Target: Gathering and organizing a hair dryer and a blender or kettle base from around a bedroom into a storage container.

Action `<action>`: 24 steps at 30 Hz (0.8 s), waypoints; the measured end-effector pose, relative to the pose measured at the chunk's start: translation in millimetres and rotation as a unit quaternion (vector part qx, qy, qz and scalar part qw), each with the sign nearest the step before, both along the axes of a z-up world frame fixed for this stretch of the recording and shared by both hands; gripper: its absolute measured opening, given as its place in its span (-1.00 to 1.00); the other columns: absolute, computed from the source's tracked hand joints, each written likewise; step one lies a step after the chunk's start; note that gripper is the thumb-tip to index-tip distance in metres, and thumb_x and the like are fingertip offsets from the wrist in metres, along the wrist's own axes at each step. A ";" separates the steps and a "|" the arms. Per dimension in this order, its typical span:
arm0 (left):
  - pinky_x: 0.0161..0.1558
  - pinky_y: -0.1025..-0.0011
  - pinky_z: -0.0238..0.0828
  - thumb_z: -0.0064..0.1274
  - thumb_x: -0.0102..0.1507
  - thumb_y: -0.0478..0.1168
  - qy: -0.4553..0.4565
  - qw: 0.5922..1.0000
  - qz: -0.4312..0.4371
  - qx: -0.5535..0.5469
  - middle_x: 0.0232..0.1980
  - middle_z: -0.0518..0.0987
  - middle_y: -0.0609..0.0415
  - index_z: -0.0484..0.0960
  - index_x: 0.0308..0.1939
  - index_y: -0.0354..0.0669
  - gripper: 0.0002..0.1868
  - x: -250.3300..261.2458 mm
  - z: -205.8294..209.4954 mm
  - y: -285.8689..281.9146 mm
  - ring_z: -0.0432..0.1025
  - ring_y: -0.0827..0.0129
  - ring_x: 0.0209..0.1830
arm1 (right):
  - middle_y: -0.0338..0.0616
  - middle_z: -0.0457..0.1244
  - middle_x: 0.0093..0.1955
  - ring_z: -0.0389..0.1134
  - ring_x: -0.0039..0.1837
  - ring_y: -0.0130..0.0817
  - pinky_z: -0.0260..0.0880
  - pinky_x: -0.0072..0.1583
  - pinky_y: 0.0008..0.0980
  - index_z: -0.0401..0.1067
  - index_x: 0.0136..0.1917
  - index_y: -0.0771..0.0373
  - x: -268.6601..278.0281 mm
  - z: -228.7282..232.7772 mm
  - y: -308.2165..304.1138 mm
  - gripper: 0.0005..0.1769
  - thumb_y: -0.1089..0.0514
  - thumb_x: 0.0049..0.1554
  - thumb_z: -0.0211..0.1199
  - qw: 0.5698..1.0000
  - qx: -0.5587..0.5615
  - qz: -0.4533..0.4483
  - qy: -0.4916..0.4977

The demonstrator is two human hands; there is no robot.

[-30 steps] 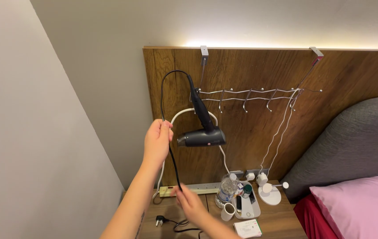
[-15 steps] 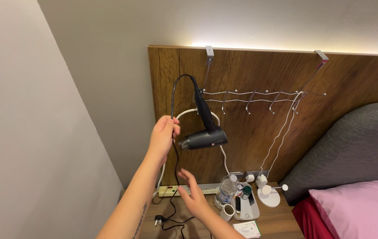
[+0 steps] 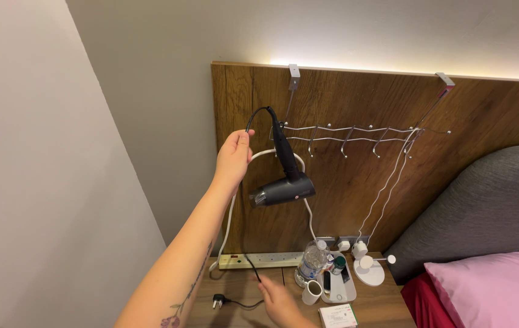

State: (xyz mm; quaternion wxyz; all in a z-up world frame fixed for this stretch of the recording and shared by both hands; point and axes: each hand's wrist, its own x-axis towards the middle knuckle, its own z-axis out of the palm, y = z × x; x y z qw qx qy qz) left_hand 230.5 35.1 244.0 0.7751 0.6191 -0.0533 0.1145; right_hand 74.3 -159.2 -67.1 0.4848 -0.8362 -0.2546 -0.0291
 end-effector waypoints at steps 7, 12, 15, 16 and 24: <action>-0.35 0.36 0.36 -0.24 0.45 -0.05 -0.001 0.957 0.105 0.272 -0.48 0.46 0.09 0.52 -0.16 -0.16 -0.69 8.9 -1.2 4.7 0.41 0.38 -0.48 | -0.04 0.44 -0.08 0.51 -0.02 -0.12 0.50 0.00 -0.28 0.50 -0.05 0.28 91.2 248.3 14.8 -0.88 0.21 0.17 0.20 0.973 0.011 -0.190 -0.129; -0.12 0.16 0.44 -0.23 0.41 -0.15 -0.102 0.945 0.113 0.289 -0.20 0.68 0.01 0.45 -0.23 -0.27 -0.73 22.5 -18.8 -5.4 0.56 0.06 -0.16 | 0.02 0.39 -0.21 0.44 -0.13 -0.05 0.42 -0.10 -0.22 0.54 -0.11 0.31 172.7 338.9 37.0 -0.83 0.15 0.20 0.25 0.938 0.014 -0.212 -0.275; -0.05 0.08 0.39 -0.15 0.35 -0.22 -0.303 0.859 0.221 0.349 -0.03 0.57 -0.25 0.52 -0.11 -0.29 -0.79 26.7 -22.5 -8.7 0.45 -0.15 -0.05 | -0.10 0.39 -0.36 0.44 -0.27 -0.29 0.42 -0.14 -0.29 0.53 -0.15 0.30 203.2 369.6 50.1 -0.78 0.12 0.21 0.19 0.972 0.069 -0.208 -0.085; -0.05 0.08 0.39 -0.15 0.35 -0.22 -0.304 0.857 0.225 0.349 -0.03 0.57 -0.25 0.52 -0.11 -0.29 -0.79 23.5 -18.7 -7.1 0.45 -0.15 -0.05 | -0.10 0.39 -0.36 0.44 -0.27 -0.29 0.42 -0.14 -0.29 0.53 -0.15 0.30 212.4 369.3 50.9 -0.78 0.12 0.21 0.19 0.972 0.069 -0.205 -0.087; -0.21 0.16 0.38 -0.22 0.41 -0.17 -0.145 0.931 0.035 0.332 -0.37 0.56 -0.07 0.43 -0.21 -0.24 -0.78 -16.3 8.3 -6.3 0.49 0.07 -0.31 | -0.15 0.39 -0.35 0.43 -0.24 -0.37 0.40 -0.09 -0.37 0.61 -0.12 0.33 222.8 369.6 61.6 -0.64 0.00 0.24 0.21 0.974 -0.031 -0.221 -0.050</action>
